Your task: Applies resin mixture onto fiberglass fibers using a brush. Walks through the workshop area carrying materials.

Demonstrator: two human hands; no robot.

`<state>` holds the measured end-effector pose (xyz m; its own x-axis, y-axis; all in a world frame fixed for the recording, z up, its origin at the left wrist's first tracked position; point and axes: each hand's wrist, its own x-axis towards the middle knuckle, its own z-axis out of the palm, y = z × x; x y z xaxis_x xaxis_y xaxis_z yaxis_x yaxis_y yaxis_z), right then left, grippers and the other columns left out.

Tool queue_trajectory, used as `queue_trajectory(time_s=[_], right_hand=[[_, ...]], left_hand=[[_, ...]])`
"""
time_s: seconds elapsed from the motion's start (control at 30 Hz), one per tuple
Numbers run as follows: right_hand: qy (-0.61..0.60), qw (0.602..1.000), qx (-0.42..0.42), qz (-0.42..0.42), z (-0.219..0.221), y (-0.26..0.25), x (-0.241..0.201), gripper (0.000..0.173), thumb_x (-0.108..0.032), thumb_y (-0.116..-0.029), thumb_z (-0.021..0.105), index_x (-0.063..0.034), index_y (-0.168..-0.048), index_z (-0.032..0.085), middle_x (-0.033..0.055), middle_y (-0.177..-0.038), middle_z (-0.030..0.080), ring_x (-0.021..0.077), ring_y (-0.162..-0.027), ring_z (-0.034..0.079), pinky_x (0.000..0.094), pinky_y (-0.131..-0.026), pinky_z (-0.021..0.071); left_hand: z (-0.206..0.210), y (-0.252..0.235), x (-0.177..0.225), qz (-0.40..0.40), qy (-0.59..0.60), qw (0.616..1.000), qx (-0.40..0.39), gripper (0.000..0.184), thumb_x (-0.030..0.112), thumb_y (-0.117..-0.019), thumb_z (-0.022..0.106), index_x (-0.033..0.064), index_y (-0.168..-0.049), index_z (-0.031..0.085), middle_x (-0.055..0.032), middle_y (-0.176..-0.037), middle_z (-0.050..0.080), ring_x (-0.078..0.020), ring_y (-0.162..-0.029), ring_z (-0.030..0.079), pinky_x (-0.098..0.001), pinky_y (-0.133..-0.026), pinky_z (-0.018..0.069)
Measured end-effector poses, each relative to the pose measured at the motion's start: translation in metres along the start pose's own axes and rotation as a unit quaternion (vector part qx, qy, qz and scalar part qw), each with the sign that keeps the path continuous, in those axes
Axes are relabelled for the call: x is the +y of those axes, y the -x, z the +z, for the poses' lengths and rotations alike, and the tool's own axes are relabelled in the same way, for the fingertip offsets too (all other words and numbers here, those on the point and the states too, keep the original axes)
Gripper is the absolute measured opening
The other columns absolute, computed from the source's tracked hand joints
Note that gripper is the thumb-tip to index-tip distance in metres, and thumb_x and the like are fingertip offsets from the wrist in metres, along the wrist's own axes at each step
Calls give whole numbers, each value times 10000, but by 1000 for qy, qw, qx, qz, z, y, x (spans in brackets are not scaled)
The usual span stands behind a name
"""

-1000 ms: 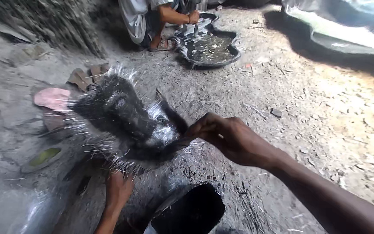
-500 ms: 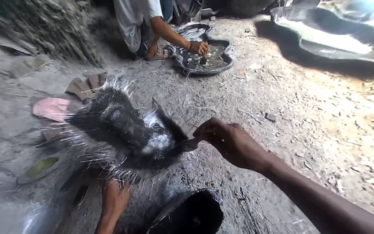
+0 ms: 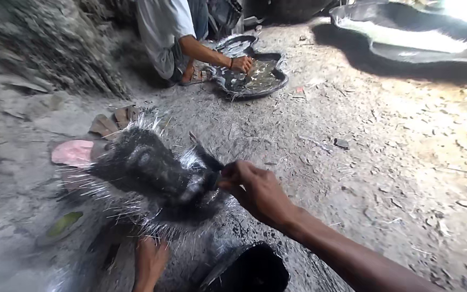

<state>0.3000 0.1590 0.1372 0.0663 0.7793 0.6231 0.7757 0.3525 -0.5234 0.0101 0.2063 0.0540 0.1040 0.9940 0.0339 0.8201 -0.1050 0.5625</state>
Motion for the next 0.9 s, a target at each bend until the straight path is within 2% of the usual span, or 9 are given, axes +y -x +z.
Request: queue_trajectory(time_s=[0.1, 0.17, 0.3, 0.47, 0.6, 0.73, 0.83, 0.9], right_hand=[[-15, 1000, 19, -6, 0, -15, -9, 213, -262, -1013, 646, -52, -1054, 642, 17, -801, 676, 112, -644, 660, 304, -576, 581], [-6, 1000, -8, -26, 11, -21, -13, 216, -266, -994, 669, -51, -1008, 654, 37, -775, 652, 152, -613, 643, 348, -540, 558], [2, 998, -35, -43, 19, -34, -21, 225, -302, -998, 667, -77, -987, 654, 30, -742, 628, 162, -587, 623, 353, -514, 532], [-4, 999, -25, -44, 29, -31, -31, 226, -303, -1004, 654, -79, -972, 646, 34, -759, 620, 163, -592, 623, 348, -511, 529], [5, 998, -31, -51, 31, -28, -42, 247, -325, -1007, 645, -84, -951, 640, 35, -766, 607, 169, -599, 620, 349, -503, 524], [11, 998, 3, -69, 33, -26, -57, 249, -319, -1000, 652, -78, -939, 643, 37, -765, 617, 158, -585, 623, 327, -483, 519], [2, 999, -17, -44, 39, -25, -55, 253, -321, -1005, 647, -75, -950, 641, 39, -736, 613, 172, -561, 615, 353, -476, 518], [-11, 1000, 1, -21, 29, -28, -56, 254, -315, -1016, 639, -62, -986, 640, 25, -703, 617, 145, -535, 600, 325, -468, 509]], left_hand=[[1, 0, -1, 12, -8, 1000, 5, 489, 112, -958, 625, -202, -1318, 521, -388, -1309, 573, -469, -1283, 553, -533, -1127, 393], [1, 0, -1, 12, -9, 1000, 7, 468, 110, -958, 623, -196, -1302, 538, -380, -1291, 587, -462, -1267, 565, -531, -1116, 404], [-2, 2, 4, -8, -18, 1000, -4, 479, 125, -974, 620, -197, -1317, 524, -382, -1298, 581, -455, -1276, 560, -526, -1124, 393], [-2, 2, 6, -17, -30, 999, -14, 450, 140, -976, 628, -195, -1270, 562, -383, -1247, 605, -479, -1231, 582, -561, -1088, 414], [-3, 3, 6, -19, -27, 999, -11, 461, 156, -992, 616, -189, -1290, 551, -379, -1259, 601, -474, -1236, 581, -562, -1086, 417], [-2, 2, 5, -24, -19, 999, -17, 435, 140, -991, 612, -180, -1282, 563, -363, -1256, 610, -447, -1233, 589, -534, -1089, 423], [-5, 0, 6, -33, -11, 999, -33, 456, 153, -998, 611, -170, -1313, 545, -352, -1304, 591, -426, -1279, 564, -510, -1118, 404], [-3, 0, 1, -25, 0, 999, -29, 443, 146, -991, 615, -175, -1291, 560, -352, -1292, 598, -430, -1276, 564, -515, -1118, 407]])
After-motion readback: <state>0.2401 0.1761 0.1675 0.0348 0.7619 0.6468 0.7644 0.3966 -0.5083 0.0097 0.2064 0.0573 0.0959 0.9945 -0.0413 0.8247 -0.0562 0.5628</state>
